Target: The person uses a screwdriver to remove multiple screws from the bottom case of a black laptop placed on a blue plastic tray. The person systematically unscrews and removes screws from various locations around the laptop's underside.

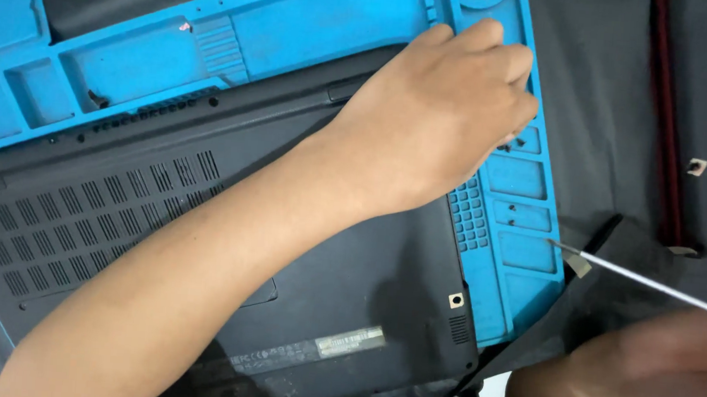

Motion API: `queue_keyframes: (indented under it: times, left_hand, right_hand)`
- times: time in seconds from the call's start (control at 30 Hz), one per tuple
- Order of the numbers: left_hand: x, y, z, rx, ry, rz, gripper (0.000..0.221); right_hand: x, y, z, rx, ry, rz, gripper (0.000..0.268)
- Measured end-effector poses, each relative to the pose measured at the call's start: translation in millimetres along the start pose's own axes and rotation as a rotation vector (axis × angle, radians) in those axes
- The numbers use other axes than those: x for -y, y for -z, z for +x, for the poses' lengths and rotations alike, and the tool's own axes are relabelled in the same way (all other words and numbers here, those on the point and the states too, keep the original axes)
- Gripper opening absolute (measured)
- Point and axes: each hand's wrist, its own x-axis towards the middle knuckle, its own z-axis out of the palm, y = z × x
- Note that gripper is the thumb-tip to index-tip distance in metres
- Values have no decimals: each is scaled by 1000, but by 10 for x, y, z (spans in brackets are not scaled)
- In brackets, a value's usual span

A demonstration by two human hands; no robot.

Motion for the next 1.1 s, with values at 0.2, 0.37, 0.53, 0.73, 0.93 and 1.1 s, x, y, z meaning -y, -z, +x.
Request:
queue_keyframes:
  times: [0.2, 0.37, 0.53, 0.73, 0.93, 1.1]
  left_hand:
    - [6, -5, -15, -4, 30, -61, 9]
    - [13, 33, -20, 2, -26, -137, 8]
    - [1, 17, -25, -3, -24, -85, 8]
    - [-18, -12, -38, -47, -18, -3, 6]
    - [-56, 64, 31, -13, -15, -7, 3]
    - [-69, 29, 38, 67, 19, 57, 10]
  right_hand:
    - [236, -49, -26, -169, 226, -943, 15]
    - [1178, -435, 541, -86, 389, -632, 11]
    - [789, -273, 331, -92, 347, -683, 11]
    - [1431, -549, 617, -85, 367, -602, 15]
    - [771, -279, 366, -111, 434, -693, 10]
    - [447, -166, 248, -185, 597, -891, 19]
